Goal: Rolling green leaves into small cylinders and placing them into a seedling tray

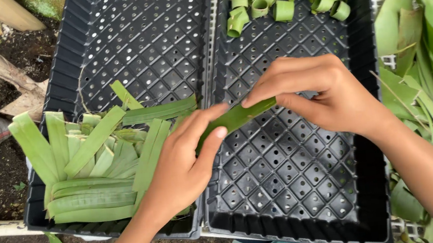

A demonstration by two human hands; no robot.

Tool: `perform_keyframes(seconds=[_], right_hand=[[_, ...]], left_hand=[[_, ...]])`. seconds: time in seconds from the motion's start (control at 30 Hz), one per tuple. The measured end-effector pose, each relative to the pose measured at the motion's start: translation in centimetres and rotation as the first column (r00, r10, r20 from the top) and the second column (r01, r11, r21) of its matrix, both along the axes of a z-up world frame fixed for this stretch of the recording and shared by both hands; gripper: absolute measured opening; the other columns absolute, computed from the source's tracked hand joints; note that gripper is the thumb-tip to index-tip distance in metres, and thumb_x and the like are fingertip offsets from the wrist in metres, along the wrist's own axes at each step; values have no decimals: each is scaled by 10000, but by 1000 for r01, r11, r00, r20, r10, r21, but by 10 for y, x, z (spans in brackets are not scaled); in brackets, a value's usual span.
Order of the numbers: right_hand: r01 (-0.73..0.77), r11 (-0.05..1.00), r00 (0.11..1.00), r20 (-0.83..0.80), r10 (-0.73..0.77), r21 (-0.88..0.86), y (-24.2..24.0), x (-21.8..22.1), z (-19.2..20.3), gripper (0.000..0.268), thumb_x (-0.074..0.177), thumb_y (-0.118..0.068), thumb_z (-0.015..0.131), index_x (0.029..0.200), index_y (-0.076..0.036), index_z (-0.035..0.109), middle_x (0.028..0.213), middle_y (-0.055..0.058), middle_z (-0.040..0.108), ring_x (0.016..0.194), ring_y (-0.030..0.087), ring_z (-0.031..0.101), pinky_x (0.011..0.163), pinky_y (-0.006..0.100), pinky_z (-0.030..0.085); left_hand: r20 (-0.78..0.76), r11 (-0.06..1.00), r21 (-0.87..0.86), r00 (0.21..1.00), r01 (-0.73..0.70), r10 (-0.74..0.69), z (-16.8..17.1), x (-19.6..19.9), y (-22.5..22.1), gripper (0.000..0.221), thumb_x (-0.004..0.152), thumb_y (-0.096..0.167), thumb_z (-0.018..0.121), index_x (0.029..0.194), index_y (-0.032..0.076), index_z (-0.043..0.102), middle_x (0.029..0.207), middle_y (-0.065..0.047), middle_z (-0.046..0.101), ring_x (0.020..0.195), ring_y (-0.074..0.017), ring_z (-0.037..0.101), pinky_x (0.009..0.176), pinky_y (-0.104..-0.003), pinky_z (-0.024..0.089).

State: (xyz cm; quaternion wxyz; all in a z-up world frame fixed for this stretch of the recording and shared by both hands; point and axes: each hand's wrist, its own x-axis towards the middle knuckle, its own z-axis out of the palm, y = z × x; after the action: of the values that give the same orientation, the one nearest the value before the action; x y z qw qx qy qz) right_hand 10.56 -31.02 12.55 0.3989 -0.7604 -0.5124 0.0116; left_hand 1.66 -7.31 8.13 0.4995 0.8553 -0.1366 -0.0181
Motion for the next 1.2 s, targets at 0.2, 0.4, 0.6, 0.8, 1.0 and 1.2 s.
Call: perform_keyframes(seconds=[0.2,0.4,0.6,0.8,1.0,1.2], right_hand=[[338,939,907,-290,-306,65,-46,-20,-7,264,1037,15,519,1232,-56,682,1142,102,714,821,127,593,659,237,403],[498,834,783,-538,-313,239,-78,-40,-45,209,977,-43,642,1167,36,607,1017,119,674,942,176,690,905,279,606],[525,799,825,58,-563,293,-94,-40,-45,110,1033,24,604,1080,52,699,1043,165,719,902,261,632,845,358,499],[483,859,706,504,-497,171,-119,-35,-86,329,1115,-14,405,1321,1,662,1064,181,626,816,286,593,708,369,476],[528,848,648,624,-437,45,-130,-31,-93,386,1131,-102,350,1387,-79,638,1148,132,674,823,255,588,646,355,408],[481,876,692,632,-349,-44,-131,-29,-96,382,1107,-94,379,1405,-107,617,1192,138,665,803,230,607,630,346,390]], left_hand=[[-298,969,-224,954,-107,36,7,9,-45,257,1009,243,590,804,144,708,616,57,582,425,-47,301,438,-256,232],[-313,913,-383,950,-141,16,-17,20,-100,281,993,228,607,1042,72,835,821,35,584,630,-71,435,561,-259,279],[-306,913,-404,949,-53,-81,-34,28,-144,180,996,155,638,901,48,747,831,25,528,658,-55,454,561,-230,371],[-310,907,-420,945,-35,-107,-59,39,-152,173,980,128,658,1039,34,791,846,7,625,790,-83,555,729,-245,432],[-344,856,-517,913,11,-220,-59,40,-153,179,973,126,658,1091,25,746,951,-7,613,915,-88,575,828,-233,460],[-340,844,-536,909,23,-241,-64,38,-154,146,985,168,643,1039,50,710,858,-1,606,806,-109,597,784,-239,462]])
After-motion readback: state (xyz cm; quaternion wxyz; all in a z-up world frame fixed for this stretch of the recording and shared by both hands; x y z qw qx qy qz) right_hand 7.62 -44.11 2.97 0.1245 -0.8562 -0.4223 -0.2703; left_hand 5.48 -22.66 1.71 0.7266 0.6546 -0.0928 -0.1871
